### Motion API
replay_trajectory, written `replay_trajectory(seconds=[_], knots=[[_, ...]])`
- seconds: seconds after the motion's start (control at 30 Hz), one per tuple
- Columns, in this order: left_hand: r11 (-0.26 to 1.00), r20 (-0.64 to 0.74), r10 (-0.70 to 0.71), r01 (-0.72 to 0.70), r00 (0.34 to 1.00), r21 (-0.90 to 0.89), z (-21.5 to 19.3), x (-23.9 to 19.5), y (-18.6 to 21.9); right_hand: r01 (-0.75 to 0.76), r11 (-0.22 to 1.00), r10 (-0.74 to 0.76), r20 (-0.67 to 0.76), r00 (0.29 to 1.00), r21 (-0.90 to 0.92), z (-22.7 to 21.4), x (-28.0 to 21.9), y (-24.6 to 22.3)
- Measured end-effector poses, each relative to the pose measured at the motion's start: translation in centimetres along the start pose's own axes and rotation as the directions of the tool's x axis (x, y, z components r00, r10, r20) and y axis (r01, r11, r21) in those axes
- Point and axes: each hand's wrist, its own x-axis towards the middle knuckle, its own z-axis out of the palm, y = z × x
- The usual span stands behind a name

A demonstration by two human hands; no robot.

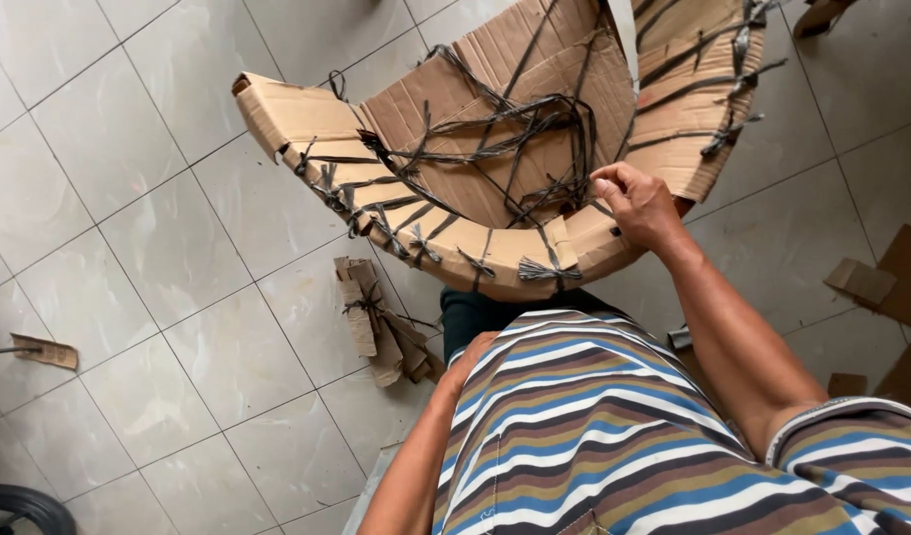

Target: Tying black plastic strips around a cardboard-covered furniture frame to secure the padding.

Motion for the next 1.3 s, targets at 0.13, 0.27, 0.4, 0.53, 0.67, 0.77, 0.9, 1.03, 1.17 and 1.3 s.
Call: replay_trajectory(seconds=[0.13, 0.27, 0.4, 0.53, 0.67, 0.77, 0.9, 1.03, 1.17, 1.3], knots=[[0.999, 0.121, -0.003, 0.007, 0.993, -0.035, 1.5, -0.9, 5.4, 0.03, 0.996, -0.025, -0.07, 0.997, 0.079, -0.1, -0.1, -0.9], [0.939, 0.024, -0.314, 0.307, 0.949, 0.153, 5.3, -5.7, 15.7, 0.046, 0.996, -0.037, -0.117, 0.992, 0.078, 0.7, 0.4, 0.8], [0.955, -0.036, -0.276, 0.278, 0.961, 0.098, 5.8, -3.8, 11.6, 0.105, 0.993, -0.112, -0.141, 0.984, -0.052, 1.4, 0.7, 1.2], [0.979, -0.113, -0.199, 0.191, 0.973, -0.071, 3.3, -3.7, 2.8, 0.132, 0.984, -0.152, -0.184, 0.971, -0.12, 1.8, 0.7, 0.8], [0.886, -0.235, -0.225, 0.098, 0.946, -0.452, 3.0, -4.5, -4.8, 0.163, 0.982, -0.179, -0.205, 0.962, -0.094, 1.9, 0.8, 1.1], [0.715, -0.325, -0.292, -0.02, 0.9, -0.699, 1.7, -5.3, -9.9, 0.158, 0.985, -0.17, -0.215, 0.962, -0.073, 2.3, 0.8, 1.7], [0.949, -0.631, -0.245, 0.049, 0.736, -0.31, 1.7, -7.1, -8.5, 0.116, 0.993, -0.115, -0.232, 0.966, -0.012, 2.2, 1.1, 1.6], [0.942, -0.726, -0.222, -0.048, 0.651, -0.331, 3.1, -9.6, 0.1, 0.128, 0.992, -0.125, -0.239, 0.963, -0.002, 2.2, 1.7, 2.8], [0.973, -0.89, -0.055, -0.174, 0.453, -0.149, 1.9, -9.8, 6.9, 0.094, 0.995, -0.101, -0.202, 0.974, -0.041, 2.1, 2.0, 2.9], [0.857, -0.819, 0.514, -0.117, 0.257, 0.501, 1.4, -8.2, 14.5, -0.101, 0.973, 0.099, -0.018, 0.995, -0.206, 1.8, 2.4, 1.4]])
